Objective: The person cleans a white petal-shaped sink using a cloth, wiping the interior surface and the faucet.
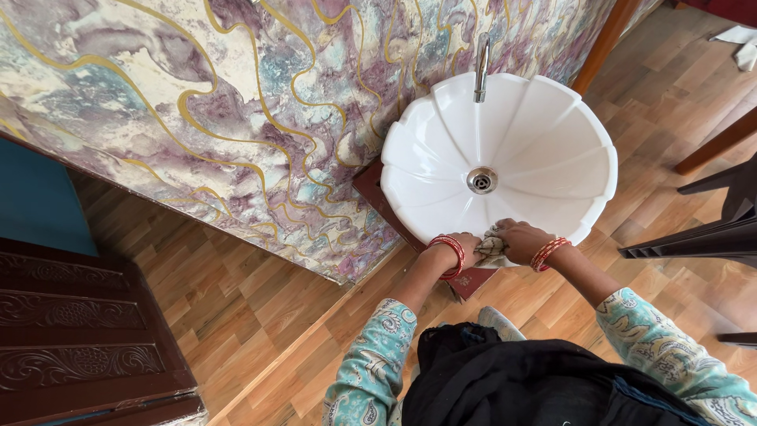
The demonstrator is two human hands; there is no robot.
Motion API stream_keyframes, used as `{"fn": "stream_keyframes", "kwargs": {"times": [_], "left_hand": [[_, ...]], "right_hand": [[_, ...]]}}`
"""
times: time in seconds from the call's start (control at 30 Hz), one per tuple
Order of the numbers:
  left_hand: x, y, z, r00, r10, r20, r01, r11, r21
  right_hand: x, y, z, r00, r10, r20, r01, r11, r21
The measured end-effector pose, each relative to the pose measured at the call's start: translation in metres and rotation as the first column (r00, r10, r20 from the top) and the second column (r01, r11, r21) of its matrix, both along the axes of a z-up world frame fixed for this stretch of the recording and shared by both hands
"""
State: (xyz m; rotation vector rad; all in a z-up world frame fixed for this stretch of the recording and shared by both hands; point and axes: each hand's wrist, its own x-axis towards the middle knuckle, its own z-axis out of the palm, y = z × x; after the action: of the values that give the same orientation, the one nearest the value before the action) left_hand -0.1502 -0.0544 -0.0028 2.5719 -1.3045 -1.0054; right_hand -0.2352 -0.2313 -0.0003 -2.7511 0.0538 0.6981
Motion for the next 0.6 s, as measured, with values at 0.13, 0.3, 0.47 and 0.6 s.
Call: {"fn": "stream_keyframes", "kwargs": {"times": [0.13,0.3,0.47,0.6], "left_hand": [[0.005,-0.019,-0.023,1.0,0.0,0.015,-0.002,0.996,0.092],[0.022,-0.039,-0.043,0.998,-0.041,0.053,0.026,0.965,0.262],[0.035,-0.049,-0.036,0.985,-0.046,0.168,-0.005,0.958,0.288],[0.05,-0.067,-0.028,0.965,-0.099,0.242,-0.007,0.915,0.404]], "right_hand": [[0.008,-0.006,-0.029,0.999,-0.027,0.03,0.026,0.998,0.051],[0.03,-0.01,-0.062,0.998,-0.037,-0.06,0.037,0.999,-0.005],[0.07,-0.024,-0.111,0.997,0.062,-0.047,-0.068,0.988,-0.138],[0.103,-0.031,-0.121,0.981,0.196,-0.012,-0.193,0.952,-0.237]]}}
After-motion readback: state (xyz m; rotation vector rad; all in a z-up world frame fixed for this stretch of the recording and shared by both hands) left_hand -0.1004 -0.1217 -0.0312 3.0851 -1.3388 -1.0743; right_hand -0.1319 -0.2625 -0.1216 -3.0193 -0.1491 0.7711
